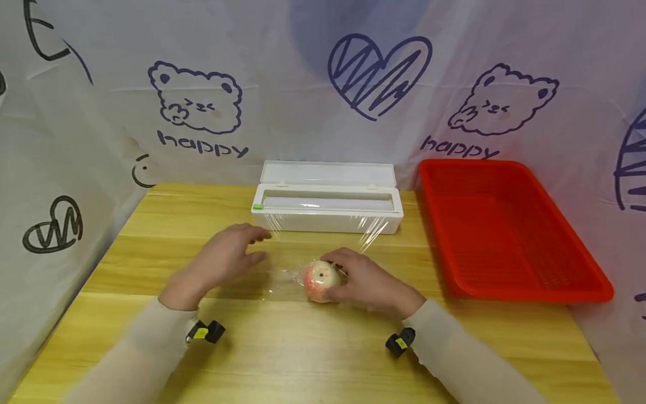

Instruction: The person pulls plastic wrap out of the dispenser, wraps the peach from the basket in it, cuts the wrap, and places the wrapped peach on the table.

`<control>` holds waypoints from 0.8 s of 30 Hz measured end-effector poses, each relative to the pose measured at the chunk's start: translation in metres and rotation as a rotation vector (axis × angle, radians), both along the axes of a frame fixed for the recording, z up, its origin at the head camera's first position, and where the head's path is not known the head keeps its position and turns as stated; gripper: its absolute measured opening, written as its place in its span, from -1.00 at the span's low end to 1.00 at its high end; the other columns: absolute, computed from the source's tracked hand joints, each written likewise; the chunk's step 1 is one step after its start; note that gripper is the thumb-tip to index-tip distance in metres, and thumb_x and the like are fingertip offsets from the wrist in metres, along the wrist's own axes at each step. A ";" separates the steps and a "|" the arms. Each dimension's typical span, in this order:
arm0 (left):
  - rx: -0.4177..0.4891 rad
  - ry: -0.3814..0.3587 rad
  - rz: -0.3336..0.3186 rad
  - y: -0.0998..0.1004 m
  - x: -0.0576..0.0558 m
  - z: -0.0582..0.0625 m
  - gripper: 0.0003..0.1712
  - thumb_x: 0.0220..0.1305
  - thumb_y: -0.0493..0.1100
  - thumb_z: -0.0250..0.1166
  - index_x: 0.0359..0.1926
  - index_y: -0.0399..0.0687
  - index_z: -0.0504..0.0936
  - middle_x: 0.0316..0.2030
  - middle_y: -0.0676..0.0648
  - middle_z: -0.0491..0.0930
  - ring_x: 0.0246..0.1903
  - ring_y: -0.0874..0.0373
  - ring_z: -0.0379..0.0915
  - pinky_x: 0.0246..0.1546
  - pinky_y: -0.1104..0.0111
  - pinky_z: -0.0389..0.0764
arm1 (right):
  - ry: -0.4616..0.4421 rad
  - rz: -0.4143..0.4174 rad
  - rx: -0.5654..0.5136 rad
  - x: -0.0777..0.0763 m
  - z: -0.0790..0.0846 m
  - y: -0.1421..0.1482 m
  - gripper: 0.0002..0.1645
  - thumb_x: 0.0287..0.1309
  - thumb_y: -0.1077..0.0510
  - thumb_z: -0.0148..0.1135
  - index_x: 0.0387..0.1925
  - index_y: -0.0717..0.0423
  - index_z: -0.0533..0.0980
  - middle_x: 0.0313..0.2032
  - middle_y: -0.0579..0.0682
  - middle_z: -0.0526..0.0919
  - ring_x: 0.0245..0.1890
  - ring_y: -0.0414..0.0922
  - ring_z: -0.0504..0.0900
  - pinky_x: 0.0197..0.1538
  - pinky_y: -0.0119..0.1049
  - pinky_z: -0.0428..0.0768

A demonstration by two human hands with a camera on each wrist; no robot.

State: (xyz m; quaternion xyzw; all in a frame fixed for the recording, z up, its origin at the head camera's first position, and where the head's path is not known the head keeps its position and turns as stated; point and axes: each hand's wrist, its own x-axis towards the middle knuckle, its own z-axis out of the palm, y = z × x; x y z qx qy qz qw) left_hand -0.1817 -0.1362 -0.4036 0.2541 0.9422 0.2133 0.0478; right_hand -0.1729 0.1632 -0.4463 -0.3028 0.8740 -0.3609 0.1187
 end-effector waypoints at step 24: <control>0.056 -0.022 -0.263 0.079 -0.004 -0.035 -0.29 0.17 0.13 0.37 0.27 -0.05 0.42 0.17 -0.07 0.44 0.13 0.11 0.37 0.16 0.22 0.48 | -0.345 -0.126 -0.123 -0.023 -0.003 0.014 -0.15 0.01 -0.23 0.40 0.29 -0.07 0.34 0.19 -0.10 0.50 0.18 -0.11 0.44 0.28 0.00 0.41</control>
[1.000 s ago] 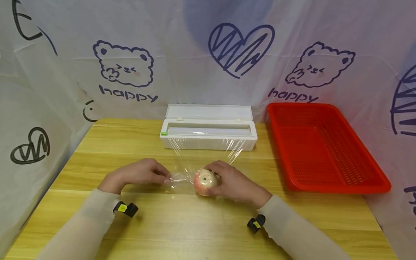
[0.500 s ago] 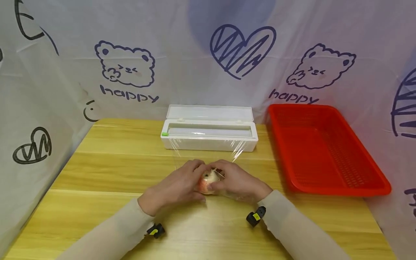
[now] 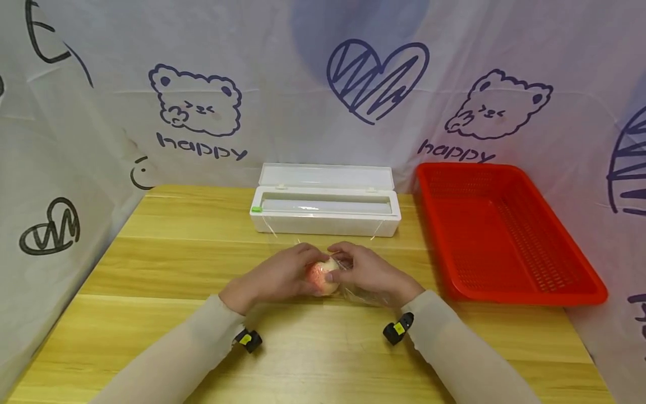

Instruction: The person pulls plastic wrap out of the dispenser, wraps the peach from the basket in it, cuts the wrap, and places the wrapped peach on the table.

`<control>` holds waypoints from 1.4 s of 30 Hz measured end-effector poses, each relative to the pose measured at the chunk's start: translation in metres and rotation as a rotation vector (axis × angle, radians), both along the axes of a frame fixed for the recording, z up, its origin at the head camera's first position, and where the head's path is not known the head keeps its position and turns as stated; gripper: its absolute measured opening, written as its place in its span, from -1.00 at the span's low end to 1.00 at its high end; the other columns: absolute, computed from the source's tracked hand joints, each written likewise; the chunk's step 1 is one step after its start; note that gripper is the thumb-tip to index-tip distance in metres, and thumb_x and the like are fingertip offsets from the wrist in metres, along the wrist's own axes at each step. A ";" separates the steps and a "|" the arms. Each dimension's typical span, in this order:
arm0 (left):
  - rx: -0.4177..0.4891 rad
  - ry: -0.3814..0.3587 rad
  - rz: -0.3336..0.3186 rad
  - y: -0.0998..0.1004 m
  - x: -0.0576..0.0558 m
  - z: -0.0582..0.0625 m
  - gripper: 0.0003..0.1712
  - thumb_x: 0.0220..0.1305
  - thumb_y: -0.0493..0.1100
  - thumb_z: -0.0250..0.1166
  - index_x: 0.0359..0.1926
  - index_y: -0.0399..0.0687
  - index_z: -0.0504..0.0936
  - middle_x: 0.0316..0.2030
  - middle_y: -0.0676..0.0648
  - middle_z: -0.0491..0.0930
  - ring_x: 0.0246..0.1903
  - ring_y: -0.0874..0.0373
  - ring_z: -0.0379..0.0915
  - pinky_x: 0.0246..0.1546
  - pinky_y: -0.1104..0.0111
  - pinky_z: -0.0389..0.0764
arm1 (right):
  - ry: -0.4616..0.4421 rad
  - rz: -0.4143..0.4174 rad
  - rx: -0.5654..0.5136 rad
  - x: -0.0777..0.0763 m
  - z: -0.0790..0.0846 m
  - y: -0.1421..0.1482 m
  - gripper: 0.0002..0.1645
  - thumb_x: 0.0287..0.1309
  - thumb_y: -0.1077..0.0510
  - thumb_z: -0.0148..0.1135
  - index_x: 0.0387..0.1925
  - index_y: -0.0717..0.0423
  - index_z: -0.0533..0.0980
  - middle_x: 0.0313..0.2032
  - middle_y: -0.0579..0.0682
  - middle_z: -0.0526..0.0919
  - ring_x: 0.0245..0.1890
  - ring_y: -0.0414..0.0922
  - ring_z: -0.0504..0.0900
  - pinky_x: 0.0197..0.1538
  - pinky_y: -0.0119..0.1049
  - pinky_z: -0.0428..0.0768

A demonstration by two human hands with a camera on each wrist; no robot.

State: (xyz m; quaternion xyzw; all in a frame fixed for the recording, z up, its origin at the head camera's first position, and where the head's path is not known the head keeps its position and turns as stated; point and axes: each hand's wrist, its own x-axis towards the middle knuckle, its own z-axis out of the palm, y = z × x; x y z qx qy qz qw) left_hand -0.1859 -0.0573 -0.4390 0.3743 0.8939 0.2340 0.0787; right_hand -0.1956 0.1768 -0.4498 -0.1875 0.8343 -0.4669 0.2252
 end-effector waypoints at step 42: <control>-0.060 0.254 0.138 0.003 -0.030 -0.004 -0.09 -0.03 0.22 0.47 0.29 0.01 0.35 0.12 -0.09 0.44 0.15 -0.03 0.29 0.17 0.05 0.41 | 0.340 0.020 0.240 -0.030 0.008 -0.010 -0.46 -0.08 -0.18 0.48 -0.02 -0.36 0.47 -0.18 -0.25 0.61 -0.18 -0.17 0.53 -0.08 -0.24 0.55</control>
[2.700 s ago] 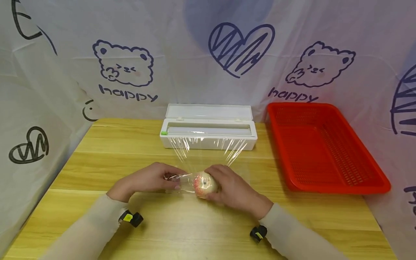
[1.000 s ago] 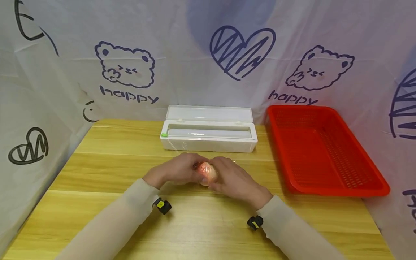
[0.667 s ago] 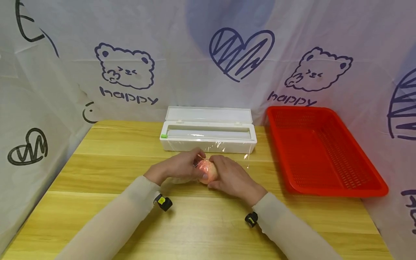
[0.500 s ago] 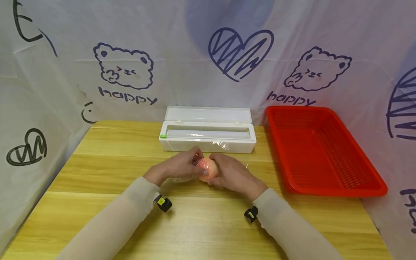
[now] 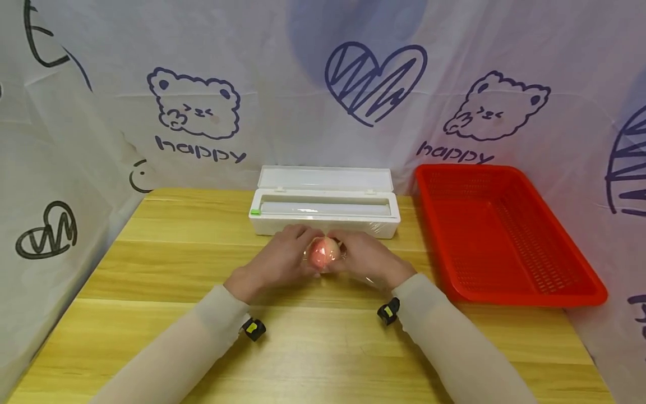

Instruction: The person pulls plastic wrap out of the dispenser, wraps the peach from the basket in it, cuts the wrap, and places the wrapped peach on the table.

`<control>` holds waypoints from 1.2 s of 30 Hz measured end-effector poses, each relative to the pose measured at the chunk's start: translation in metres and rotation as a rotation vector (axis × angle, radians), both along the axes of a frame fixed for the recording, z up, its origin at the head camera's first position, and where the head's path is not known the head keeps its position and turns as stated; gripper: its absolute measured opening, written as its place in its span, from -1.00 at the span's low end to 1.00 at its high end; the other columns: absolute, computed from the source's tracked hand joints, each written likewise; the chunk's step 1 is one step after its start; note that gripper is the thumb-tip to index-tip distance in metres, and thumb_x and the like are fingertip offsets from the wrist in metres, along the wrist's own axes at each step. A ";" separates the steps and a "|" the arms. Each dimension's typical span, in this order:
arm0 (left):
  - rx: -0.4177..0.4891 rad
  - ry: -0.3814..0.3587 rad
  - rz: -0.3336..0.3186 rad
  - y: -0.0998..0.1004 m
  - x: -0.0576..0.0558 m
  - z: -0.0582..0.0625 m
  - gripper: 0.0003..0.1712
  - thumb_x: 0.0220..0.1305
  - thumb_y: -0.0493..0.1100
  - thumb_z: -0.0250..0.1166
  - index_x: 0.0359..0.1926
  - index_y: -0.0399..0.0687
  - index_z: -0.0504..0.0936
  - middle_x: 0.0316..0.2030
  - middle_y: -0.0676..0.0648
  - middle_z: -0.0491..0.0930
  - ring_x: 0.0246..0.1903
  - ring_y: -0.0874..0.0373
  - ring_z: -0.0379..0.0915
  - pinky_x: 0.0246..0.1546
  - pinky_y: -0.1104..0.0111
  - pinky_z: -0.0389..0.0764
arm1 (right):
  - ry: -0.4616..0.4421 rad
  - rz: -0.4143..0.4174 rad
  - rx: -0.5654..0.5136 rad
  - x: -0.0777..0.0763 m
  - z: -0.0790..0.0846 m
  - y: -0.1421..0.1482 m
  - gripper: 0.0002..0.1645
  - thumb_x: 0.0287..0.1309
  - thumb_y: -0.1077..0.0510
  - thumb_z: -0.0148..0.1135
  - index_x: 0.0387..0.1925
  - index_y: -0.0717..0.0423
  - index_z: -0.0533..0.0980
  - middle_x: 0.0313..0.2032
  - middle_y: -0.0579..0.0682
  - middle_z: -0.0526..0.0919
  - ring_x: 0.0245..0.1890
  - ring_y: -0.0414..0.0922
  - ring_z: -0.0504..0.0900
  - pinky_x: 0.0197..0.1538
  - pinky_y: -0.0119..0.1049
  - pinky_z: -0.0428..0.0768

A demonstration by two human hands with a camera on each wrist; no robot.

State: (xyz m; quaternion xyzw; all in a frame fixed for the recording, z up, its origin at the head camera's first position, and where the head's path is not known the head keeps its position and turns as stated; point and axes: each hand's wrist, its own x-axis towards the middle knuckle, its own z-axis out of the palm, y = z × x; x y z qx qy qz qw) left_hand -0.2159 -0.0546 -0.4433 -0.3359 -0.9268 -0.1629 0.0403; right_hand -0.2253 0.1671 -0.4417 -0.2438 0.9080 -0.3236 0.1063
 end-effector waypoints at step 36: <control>0.139 -0.137 -0.138 0.000 -0.029 0.000 -0.34 0.14 0.03 0.42 0.24 0.01 0.43 0.06 -0.05 0.55 0.02 0.13 0.44 0.14 0.24 0.47 | 0.424 0.036 0.206 -0.008 -0.005 0.001 -0.26 -0.04 -0.25 0.42 0.08 0.03 0.42 0.02 0.02 0.59 0.04 0.02 0.50 0.19 0.03 0.43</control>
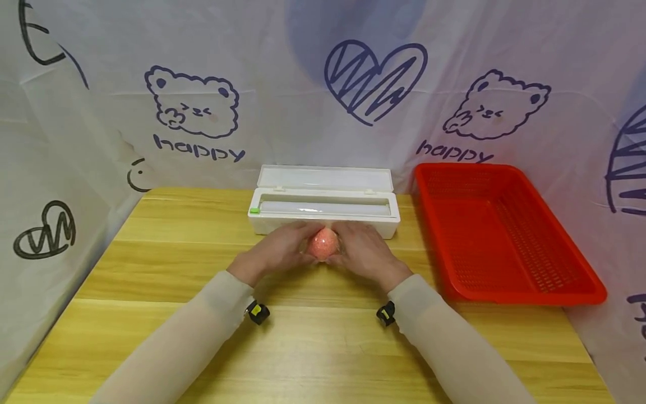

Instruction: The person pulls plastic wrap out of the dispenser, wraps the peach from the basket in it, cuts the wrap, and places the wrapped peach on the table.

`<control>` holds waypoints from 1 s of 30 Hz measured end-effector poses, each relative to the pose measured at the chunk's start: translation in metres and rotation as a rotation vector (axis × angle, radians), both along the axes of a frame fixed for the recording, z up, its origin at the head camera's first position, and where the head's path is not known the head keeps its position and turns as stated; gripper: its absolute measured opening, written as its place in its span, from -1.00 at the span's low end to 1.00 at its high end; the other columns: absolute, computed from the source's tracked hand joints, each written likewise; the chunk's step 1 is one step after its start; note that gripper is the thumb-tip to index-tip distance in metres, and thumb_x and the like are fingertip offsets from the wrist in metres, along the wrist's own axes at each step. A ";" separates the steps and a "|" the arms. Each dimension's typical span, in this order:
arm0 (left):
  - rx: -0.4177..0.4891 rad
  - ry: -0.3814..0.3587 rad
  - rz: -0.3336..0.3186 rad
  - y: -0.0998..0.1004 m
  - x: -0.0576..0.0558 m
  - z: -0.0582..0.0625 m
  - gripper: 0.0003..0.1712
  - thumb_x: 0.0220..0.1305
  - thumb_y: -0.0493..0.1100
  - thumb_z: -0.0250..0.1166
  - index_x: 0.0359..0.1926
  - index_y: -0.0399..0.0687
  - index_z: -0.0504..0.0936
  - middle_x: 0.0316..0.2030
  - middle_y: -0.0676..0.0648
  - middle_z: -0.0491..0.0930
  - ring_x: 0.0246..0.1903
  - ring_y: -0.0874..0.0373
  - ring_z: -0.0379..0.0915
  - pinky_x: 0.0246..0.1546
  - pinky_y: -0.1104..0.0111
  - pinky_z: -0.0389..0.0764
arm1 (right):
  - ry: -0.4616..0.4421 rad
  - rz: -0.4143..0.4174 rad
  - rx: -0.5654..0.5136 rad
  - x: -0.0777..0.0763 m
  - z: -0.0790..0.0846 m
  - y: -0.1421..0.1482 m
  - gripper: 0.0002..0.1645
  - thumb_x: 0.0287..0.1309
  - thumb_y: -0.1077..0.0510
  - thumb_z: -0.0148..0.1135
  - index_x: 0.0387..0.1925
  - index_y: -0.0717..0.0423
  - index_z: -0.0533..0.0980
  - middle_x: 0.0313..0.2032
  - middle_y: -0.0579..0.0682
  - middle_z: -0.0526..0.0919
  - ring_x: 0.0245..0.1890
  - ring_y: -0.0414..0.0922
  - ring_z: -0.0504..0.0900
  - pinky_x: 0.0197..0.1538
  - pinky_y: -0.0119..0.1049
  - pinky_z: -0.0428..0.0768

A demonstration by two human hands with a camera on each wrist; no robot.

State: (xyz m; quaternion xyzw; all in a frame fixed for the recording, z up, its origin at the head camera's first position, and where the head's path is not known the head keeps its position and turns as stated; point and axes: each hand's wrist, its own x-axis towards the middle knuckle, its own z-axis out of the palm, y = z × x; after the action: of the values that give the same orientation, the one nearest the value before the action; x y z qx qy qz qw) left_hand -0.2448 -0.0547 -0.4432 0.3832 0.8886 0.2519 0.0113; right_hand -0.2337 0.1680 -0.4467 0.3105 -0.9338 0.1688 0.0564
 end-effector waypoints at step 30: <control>-0.064 0.029 0.293 -0.033 0.020 0.005 -0.19 0.14 0.24 0.34 0.34 0.07 0.33 0.24 -0.10 0.39 0.22 -0.07 0.23 0.28 -0.01 0.27 | 0.089 -0.047 0.046 0.006 0.003 -0.007 -0.15 -0.06 -0.44 0.31 0.09 0.02 0.39 0.05 0.00 0.48 0.05 0.01 0.38 0.08 0.03 0.42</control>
State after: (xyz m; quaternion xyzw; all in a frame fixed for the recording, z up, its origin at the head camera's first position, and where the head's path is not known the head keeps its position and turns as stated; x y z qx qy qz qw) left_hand -0.2249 -0.0882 -0.4377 0.2525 0.9426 0.2169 -0.0259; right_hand -0.2277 0.1606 -0.4434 0.2969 -0.9410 0.1317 0.0948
